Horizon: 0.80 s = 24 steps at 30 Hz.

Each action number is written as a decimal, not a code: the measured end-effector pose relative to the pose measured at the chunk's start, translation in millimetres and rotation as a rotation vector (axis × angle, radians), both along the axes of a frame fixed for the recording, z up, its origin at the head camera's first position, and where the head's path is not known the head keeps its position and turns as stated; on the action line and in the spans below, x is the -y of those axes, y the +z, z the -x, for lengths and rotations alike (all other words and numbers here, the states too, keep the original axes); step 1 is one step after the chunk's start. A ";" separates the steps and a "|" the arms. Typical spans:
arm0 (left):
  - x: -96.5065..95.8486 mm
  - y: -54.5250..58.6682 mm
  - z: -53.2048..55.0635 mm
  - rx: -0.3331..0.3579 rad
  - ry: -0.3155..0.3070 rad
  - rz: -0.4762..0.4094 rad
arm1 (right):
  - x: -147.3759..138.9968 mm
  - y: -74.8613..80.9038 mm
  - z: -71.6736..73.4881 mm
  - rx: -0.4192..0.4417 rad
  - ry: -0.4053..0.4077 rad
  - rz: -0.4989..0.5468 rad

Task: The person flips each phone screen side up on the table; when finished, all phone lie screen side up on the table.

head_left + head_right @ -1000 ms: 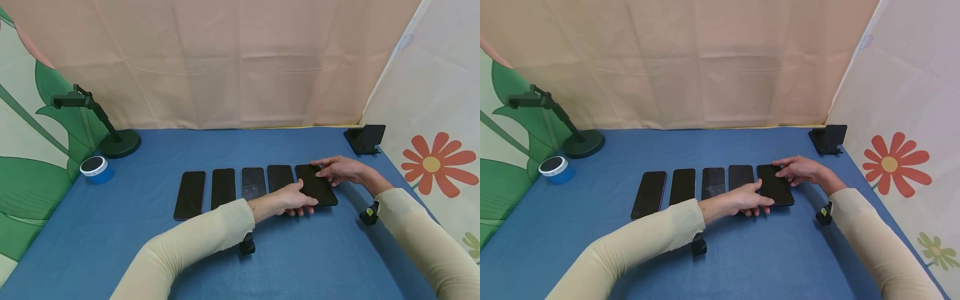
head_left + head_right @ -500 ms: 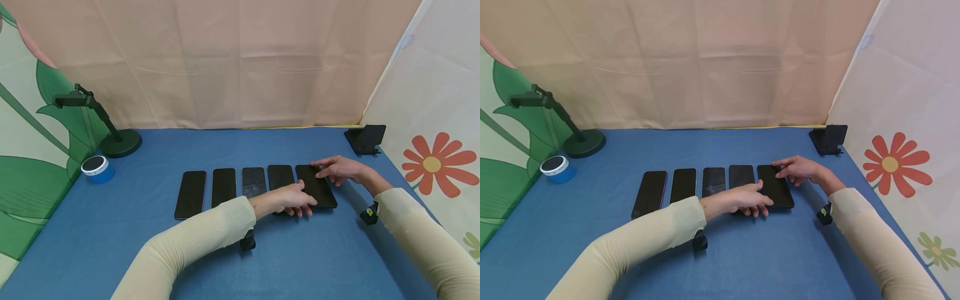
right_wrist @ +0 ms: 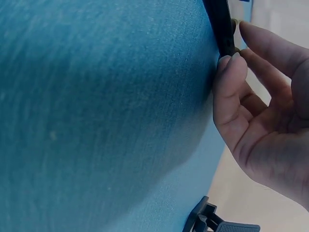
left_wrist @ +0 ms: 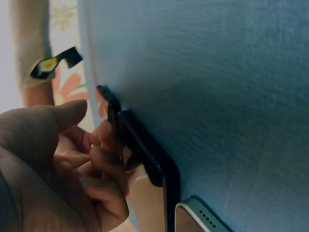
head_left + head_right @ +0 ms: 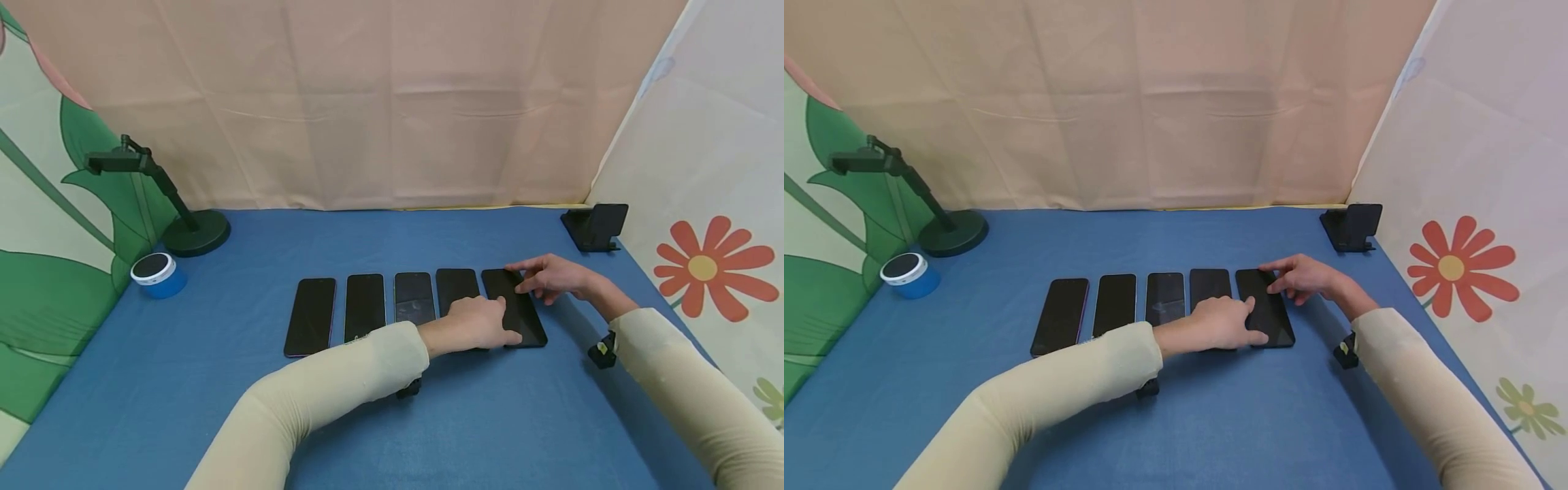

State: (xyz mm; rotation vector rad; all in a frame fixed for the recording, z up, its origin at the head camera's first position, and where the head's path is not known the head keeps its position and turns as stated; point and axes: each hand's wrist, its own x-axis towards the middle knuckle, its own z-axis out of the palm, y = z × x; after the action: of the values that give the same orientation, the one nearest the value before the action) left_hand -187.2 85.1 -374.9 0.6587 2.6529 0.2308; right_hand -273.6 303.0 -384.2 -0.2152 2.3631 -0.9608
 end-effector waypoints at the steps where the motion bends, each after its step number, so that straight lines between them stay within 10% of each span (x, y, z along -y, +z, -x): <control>1: -2.0 -1.2 -1.6 -0.043 -0.009 0.031 | 0.2 -0.4 -0.1 -0.002 -0.002 0.000; 10: -4.8 -6.3 -1.8 -0.194 -0.103 0.140 | 0.8 -0.5 -1.0 -0.016 -0.006 0.013; 24: -2.8 -9.2 -1.8 -0.224 -0.131 0.133 | 0.6 0.5 -1.6 -0.012 -0.013 0.011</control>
State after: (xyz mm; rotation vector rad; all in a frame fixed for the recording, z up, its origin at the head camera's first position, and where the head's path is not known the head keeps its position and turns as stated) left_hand -185.4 87.9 -384.1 0.8540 2.7910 -0.0606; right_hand -271.9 302.4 -383.6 -0.2111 2.3732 -0.9810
